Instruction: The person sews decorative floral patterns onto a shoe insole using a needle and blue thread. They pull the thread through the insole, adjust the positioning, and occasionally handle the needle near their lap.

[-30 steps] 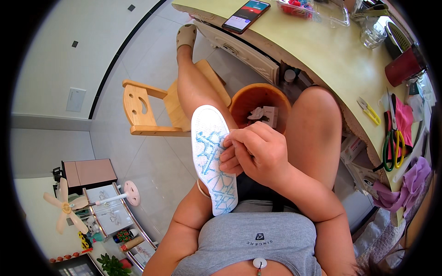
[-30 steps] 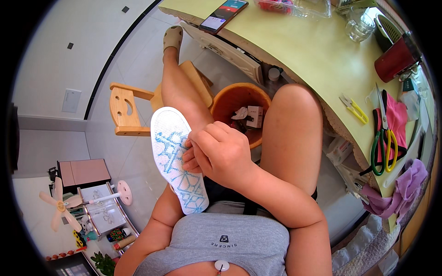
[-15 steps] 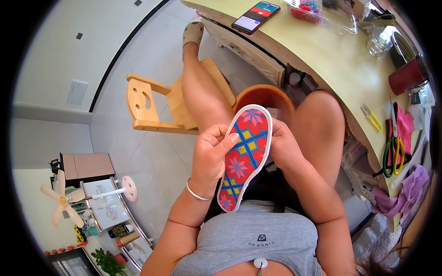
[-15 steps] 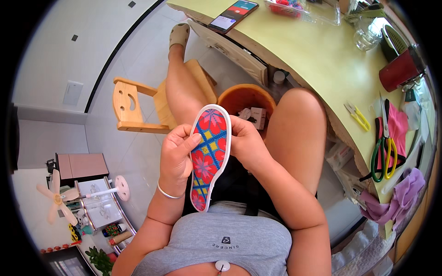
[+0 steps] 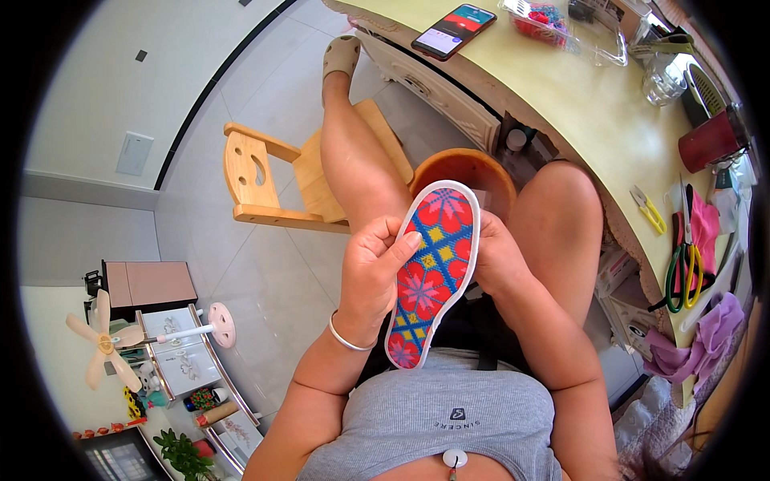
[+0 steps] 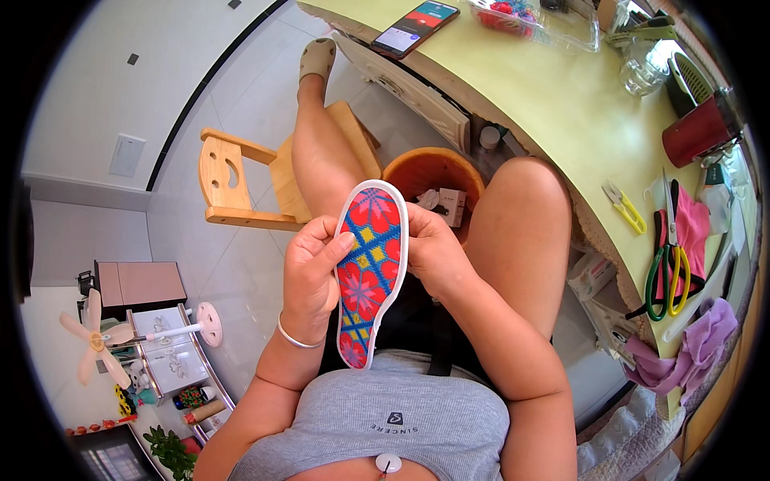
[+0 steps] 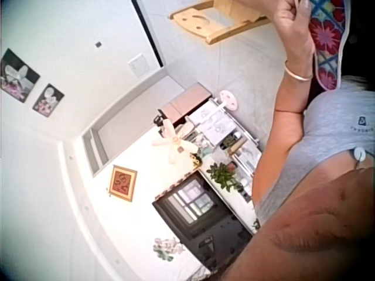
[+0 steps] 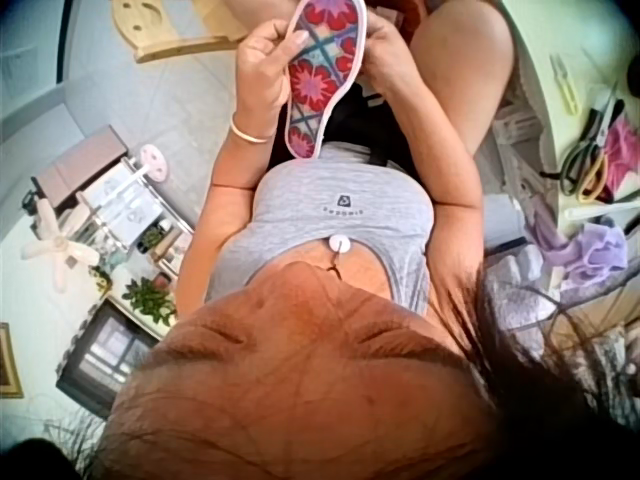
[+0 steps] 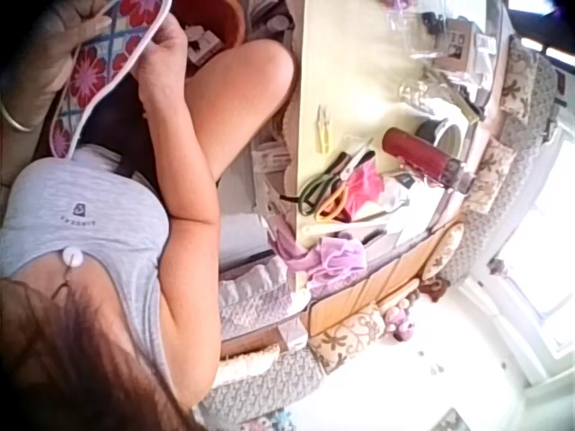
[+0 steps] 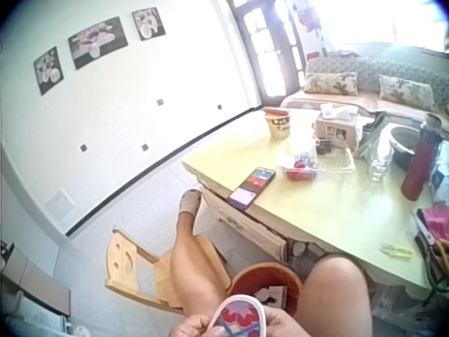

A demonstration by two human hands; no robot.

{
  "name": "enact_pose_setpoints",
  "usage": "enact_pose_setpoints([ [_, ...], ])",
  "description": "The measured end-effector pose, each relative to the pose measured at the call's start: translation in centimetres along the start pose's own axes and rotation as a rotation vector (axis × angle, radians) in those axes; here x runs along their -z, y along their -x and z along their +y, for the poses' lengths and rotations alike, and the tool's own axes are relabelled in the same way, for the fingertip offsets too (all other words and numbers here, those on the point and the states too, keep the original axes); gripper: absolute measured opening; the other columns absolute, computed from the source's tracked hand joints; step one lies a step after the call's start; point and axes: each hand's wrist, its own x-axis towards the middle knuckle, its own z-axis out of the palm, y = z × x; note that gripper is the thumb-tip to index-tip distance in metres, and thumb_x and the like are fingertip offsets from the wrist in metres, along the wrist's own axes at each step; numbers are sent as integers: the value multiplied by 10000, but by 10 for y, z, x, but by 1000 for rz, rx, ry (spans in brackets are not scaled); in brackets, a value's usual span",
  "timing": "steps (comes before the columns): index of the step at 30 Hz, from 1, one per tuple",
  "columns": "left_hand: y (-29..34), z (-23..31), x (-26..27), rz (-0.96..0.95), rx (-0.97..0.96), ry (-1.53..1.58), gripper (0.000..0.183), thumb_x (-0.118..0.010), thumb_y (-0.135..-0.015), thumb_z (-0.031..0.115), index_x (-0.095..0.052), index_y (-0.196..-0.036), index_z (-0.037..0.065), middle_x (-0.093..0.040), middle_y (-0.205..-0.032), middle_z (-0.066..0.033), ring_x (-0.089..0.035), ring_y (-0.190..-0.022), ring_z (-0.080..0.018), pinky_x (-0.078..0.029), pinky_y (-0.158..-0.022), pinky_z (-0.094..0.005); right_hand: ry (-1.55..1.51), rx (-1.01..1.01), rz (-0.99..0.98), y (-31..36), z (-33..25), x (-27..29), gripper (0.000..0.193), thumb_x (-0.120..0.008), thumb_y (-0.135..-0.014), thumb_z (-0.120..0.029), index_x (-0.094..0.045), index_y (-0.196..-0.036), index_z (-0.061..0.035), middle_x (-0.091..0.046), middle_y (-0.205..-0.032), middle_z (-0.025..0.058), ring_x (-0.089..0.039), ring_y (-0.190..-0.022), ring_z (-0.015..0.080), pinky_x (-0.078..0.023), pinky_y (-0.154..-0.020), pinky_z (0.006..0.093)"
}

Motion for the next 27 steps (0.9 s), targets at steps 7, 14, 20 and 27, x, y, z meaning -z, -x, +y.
enact_pose_setpoints([
  [7,1,-4,2,-17,28,26,94,-632,-910,56,-610,-953,-26,-690,-897,-96,-635,-765,-90,-533,-734,-235,64,78,-57,-1,5,4,239,-658,-868,4,-639,-1106,-8,-694,-999,59,-660,-876,116,-555,-751,265],
  [14,0,-3,3,52,-20,-43,62,-628,-905,35,-598,-915,-19,-683,-866,-88,-632,-754,-87,-537,-713,-233,521,449,380,4,-11,-11,86,-630,-889,-27,-654,-970,-10,-648,-937,46,-615,-863,131,-499,-744,268],
  [20,3,-9,0,92,-141,-285,74,-646,-903,38,-583,-903,0,-644,-810,-38,-584,-710,-42,-494,-639,-194,1539,1227,185,4,-12,-26,268,-708,-586,17,-696,-834,-83,-656,-969,54,-592,-901,268,-484,-770,362],
  [27,0,-4,16,265,-214,-415,129,-661,-889,47,-544,-844,15,-633,-771,-28,-563,-658,-29,-479,-593,-189,-7,521,23,40,-49,-54,104,-483,-979,-74,-528,-998,17,-629,-1079,248,-674,-831,226,-579,-691,301],
])
